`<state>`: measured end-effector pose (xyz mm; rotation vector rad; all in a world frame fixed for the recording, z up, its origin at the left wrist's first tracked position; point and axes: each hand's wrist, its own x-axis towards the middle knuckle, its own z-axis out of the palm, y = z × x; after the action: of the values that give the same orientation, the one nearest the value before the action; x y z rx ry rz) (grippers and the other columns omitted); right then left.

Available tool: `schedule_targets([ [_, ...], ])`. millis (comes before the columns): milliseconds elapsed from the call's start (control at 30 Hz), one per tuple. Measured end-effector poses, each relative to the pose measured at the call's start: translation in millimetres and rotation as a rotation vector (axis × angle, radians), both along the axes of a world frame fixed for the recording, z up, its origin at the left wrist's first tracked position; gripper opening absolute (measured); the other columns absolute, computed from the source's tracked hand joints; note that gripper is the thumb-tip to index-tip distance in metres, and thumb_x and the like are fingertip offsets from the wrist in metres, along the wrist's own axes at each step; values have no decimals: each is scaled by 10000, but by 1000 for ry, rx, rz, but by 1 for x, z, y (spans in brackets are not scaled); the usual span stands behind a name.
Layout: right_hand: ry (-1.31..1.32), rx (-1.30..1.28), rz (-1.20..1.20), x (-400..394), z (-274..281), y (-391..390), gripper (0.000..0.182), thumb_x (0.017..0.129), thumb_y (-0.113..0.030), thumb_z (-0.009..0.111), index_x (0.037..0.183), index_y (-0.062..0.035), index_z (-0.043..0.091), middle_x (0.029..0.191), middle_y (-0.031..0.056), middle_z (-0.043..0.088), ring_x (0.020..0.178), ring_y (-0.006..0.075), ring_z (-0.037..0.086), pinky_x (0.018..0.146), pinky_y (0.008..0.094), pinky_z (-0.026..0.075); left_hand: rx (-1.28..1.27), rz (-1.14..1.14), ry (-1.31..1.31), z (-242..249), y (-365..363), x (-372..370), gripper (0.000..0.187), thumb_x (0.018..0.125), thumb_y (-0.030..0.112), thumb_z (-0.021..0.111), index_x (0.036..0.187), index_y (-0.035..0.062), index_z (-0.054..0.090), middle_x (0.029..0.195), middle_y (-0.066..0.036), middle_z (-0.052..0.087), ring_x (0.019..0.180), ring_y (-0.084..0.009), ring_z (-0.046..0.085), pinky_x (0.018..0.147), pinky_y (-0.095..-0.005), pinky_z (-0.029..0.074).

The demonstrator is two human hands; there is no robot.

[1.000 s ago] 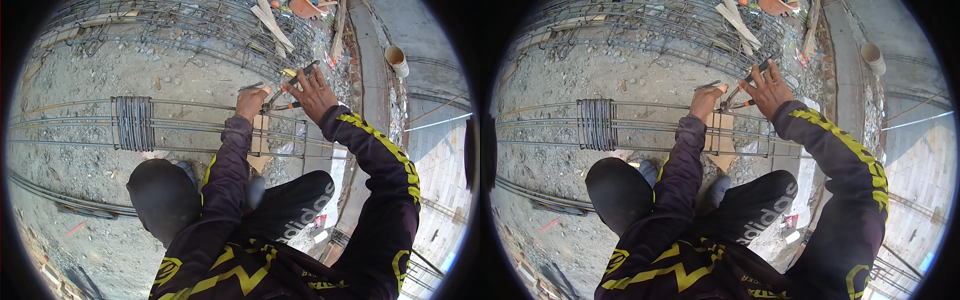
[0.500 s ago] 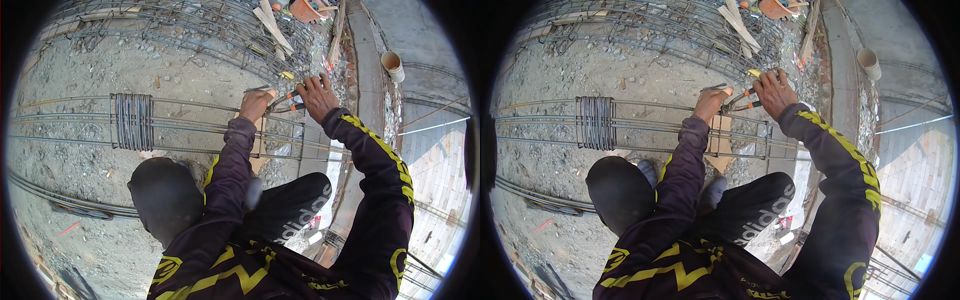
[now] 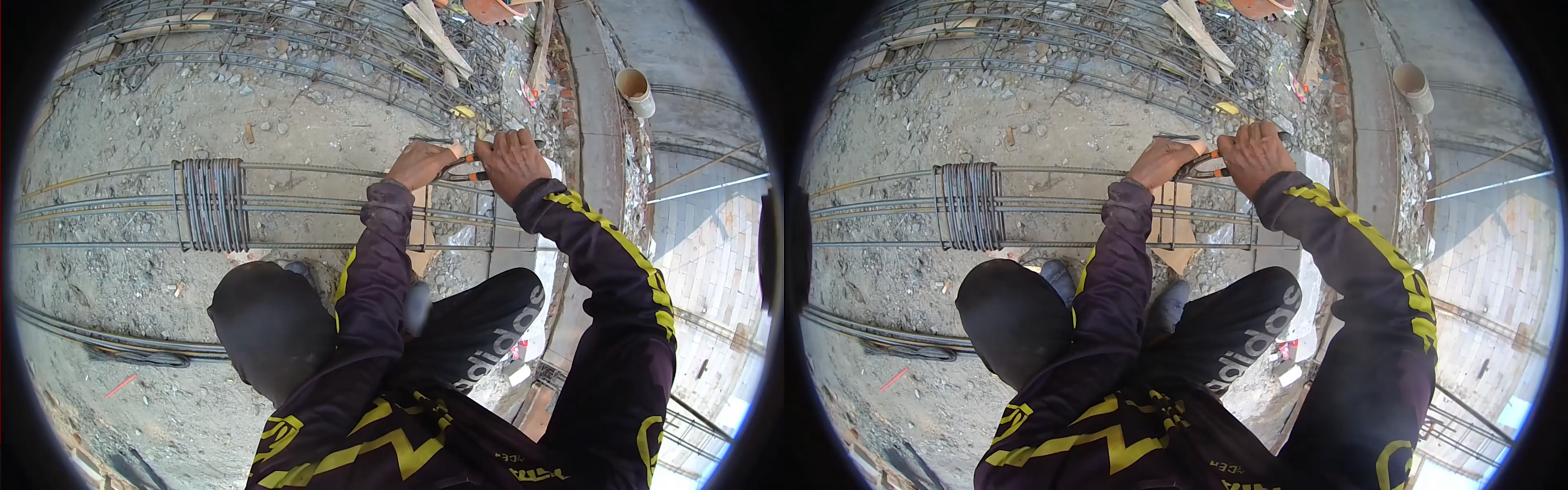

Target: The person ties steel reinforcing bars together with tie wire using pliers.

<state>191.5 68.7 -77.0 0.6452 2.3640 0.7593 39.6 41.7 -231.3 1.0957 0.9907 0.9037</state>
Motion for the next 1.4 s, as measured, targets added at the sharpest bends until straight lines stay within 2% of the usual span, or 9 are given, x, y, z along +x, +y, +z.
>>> schedule_targets([
  [233, 55, 54, -214, 11, -4, -26, 33, 865, -170, 594, 874, -158, 565, 772, 54, 588, 781, 217, 607, 709, 357, 394, 37, 205, 130, 19, -32, 46, 870, 762, 462, 751, 1343, -132, 489, 1263, -290, 593, 1202, -394, 558, 1092, -435, 388],
  [367, 69, 86, -201, 10, -6, -31, 57, 848, -148, 602, 895, -165, 573, 771, 53, 583, 779, 212, 605, 709, 357, 392, 215, 344, 240, 14, -48, 68, 932, 755, 430, 757, 1385, -148, 385, 1320, -313, 517, 1292, -432, 459, 1171, -604, 146],
  [633, -29, -9, -375, 2, 0, -28, 261, 773, -140, 683, 1015, -151, 584, 869, 96, 618, 900, 288, 636, 804, 403, 439, 213, 384, 394, 26, -65, 96, 838, 737, 202, 738, 1343, -207, 328, 1376, -397, 366, 1381, -548, 266, 1186, -611, 118],
  [867, -362, -274, -505, -76, 26, 14, 310, 747, -232, 753, 999, -69, 675, 937, 152, 708, 905, 326, 700, 797, 446, 524, 118, 809, 289, 40, -49, 115, 736, 726, 179, 791, 1280, -124, 412, 1303, -320, 429, 1357, -481, 331, 1196, -590, 153],
  [1033, -752, -443, -627, -97, -17, 58, 375, 689, -316, 796, 934, -38, 739, 877, 149, 732, 862, 324, 715, 758, 449, 547, 19, 834, 270, 28, -34, 94, 471, 664, 247, 866, 944, -12, 590, 949, -210, 650, 1029, -380, 617, 950, -478, 448],
  [1133, -1334, -797, 4, -58, -60, 92, 376, 702, -324, 778, 942, -38, 738, 808, 143, 719, 830, 321, 711, 755, 430, 545, -74, 551, 162, 26, -21, 73, 431, 641, 295, 871, 818, -5, 617, 783, -207, 673, 838, -365, 681, 773, -436, 526],
  [1267, -583, -314, -316, -105, 29, 42, 230, 784, -305, 725, 901, -108, 719, 839, 54, 711, 832, 256, 688, 772, 395, 517, -91, 490, 164, 22, -11, 64, 370, 665, 329, 835, 763, 17, 664, 733, -165, 696, 697, -328, 690, 672, -392, 537],
  [1333, -262, 142, 518, -73, 26, 44, 155, 849, -279, 676, 905, -136, 658, 822, -4, 643, 846, 213, 631, 821, 374, 478, -126, 471, -16, 8, -5, 57, 344, 683, 301, 841, 711, 18, 647, 674, -56, 662, 588, -157, 598, 614, -316, 497],
  [1400, -79, 30, 609, -53, 26, 51, 145, 867, -271, 636, 910, -133, 624, 808, -10, 601, 845, 206, 600, 827, 362, 465, -94, 356, -92, 0, -3, 46, 367, 680, 303, 864, 715, 6, 653, 661, -37, 638, 584, -118, 557, 592, -301, 477],
])
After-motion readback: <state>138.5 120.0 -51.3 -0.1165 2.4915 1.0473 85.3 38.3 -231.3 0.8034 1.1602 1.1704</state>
